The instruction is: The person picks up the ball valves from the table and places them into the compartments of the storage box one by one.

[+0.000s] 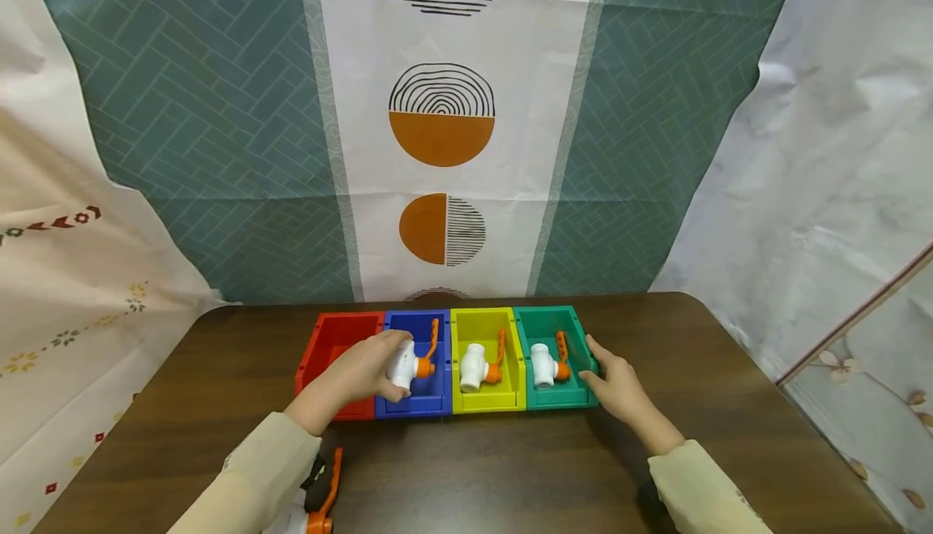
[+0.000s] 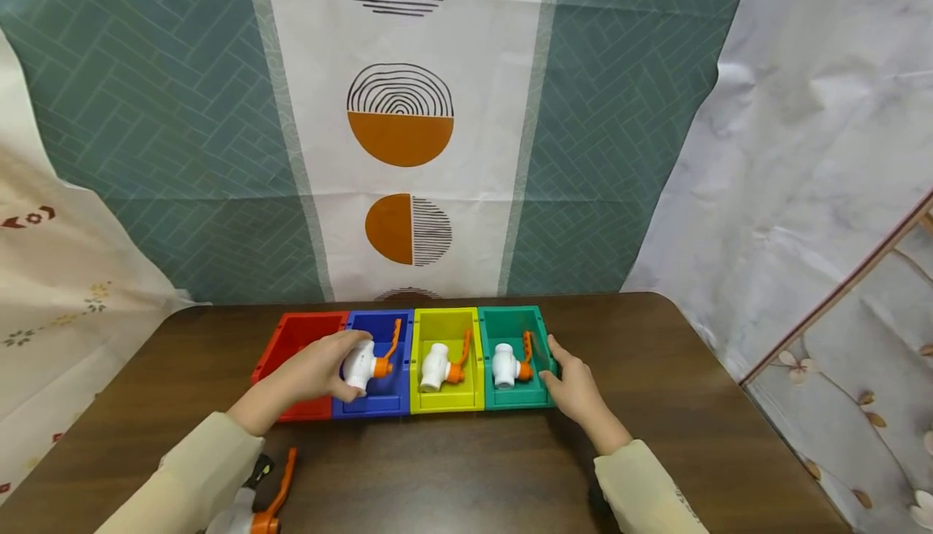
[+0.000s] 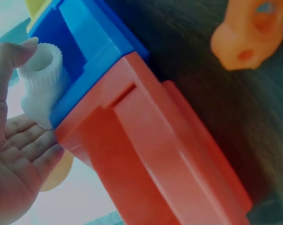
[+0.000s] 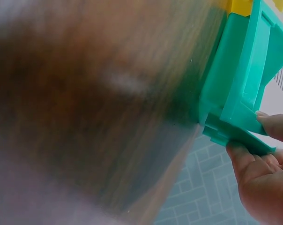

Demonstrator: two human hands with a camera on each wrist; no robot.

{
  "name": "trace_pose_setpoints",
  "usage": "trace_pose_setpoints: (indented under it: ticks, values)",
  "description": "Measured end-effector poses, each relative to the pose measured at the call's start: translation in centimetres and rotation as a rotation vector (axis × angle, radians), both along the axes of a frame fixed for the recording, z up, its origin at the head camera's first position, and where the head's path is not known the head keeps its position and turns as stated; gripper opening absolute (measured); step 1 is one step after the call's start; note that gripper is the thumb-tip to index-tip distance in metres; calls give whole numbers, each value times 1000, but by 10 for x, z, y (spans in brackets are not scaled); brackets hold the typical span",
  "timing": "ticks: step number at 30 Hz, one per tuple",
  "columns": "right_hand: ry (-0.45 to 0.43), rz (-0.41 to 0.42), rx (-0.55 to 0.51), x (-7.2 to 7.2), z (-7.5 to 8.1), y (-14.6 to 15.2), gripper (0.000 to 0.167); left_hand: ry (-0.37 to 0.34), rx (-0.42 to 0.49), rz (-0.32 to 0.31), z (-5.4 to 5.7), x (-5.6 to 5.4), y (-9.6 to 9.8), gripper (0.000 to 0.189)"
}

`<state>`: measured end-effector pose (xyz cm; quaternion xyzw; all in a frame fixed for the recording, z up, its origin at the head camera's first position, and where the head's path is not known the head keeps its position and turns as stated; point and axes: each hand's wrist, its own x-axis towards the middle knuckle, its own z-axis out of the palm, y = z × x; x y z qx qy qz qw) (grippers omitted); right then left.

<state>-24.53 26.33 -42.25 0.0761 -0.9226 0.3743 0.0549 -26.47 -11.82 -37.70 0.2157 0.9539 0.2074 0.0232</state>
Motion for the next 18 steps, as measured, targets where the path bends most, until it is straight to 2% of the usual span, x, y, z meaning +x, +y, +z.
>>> trace_pose_setpoints:
  ticks: [12, 18]
  values:
    - [8, -3, 22, -1, 1, 1, 61, -31, 5, -13, -6, -9, 4, 73]
    - [1, -11, 21, 0, 0, 0, 61, -54, -13, 2, -8, -11, 7, 74]
